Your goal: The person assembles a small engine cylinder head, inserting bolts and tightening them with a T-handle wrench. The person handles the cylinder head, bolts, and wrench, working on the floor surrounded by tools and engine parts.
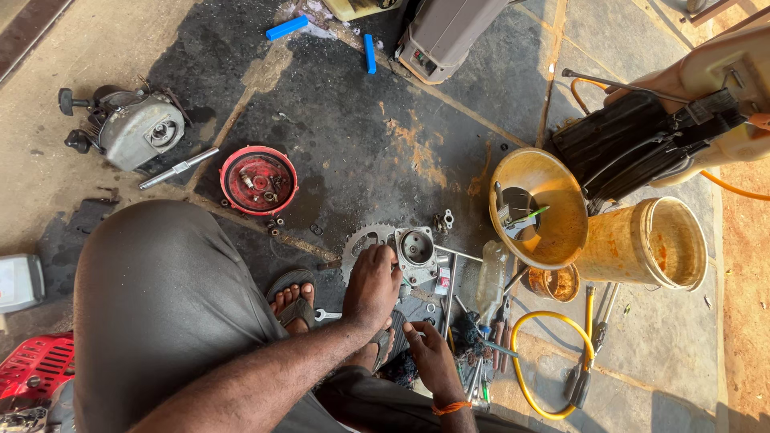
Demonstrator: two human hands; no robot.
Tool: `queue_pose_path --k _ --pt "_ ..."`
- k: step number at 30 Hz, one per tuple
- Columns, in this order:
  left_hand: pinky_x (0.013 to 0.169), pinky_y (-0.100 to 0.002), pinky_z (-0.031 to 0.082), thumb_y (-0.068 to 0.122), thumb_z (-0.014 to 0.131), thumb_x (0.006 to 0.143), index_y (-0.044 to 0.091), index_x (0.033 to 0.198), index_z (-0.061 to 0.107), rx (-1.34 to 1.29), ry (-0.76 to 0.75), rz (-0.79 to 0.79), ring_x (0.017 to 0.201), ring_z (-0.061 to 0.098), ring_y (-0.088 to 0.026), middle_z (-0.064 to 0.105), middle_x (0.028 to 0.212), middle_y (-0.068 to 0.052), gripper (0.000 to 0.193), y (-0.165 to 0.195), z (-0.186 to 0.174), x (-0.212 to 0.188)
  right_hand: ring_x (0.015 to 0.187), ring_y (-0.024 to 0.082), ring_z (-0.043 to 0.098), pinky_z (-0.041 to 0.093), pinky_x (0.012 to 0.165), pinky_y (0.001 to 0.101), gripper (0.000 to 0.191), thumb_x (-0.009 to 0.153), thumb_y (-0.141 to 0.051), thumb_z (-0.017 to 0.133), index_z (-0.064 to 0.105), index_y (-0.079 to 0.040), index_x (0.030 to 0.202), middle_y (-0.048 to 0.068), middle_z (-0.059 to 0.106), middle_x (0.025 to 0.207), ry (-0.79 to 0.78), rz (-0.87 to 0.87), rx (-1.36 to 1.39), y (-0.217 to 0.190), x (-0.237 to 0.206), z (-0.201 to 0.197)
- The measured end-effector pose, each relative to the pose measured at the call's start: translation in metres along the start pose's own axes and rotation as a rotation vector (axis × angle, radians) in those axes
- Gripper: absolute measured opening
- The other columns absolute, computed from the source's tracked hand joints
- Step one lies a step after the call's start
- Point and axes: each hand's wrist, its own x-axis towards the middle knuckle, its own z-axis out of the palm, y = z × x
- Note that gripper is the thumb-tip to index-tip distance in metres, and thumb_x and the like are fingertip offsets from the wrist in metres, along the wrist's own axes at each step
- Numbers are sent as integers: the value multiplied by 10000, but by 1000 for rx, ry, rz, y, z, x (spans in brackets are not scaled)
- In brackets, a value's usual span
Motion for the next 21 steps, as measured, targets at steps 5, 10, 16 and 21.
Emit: queue_pose_path --k 5,10,16,21 --pt "860 -445 531 67 720 891 45 994 522 -24 14 -12 992 615 -294 574 984 -127 224 8 -7 0 557 90 362 302 528 304 482 984 -463 614 694 -33 1185 -12 463 609 -6 -10 -9 -4 -3 1" --pt "823 -474 517 145 796 851 45 980 519 4 50 47 949 604 -322 559 967 -143 322 7 -13 -3 576 93 386 323 542 302 494 980 -470 617 691 -28 1189 -4 501 626 -3 -11 -25 0 -4 1" --pt "814 -464 532 54 736 874 52 983 511 -54 54 18 965 619 -312 569 975 -124 249 5 -3 -1 606 78 436 394 580 279 501 976 -485 618 680 -41 1201 -5 608 665 -2 -27 -35 2 0 2" --pt "805 -468 529 21 718 874 35 995 509 -65 71 45 960 614 -315 562 967 -136 243 -6 9 -3 599 117 386 329 564 318 513 971 -494 620 697 -39 1195 21 529 649 -3 -8 -70 0 0 2"
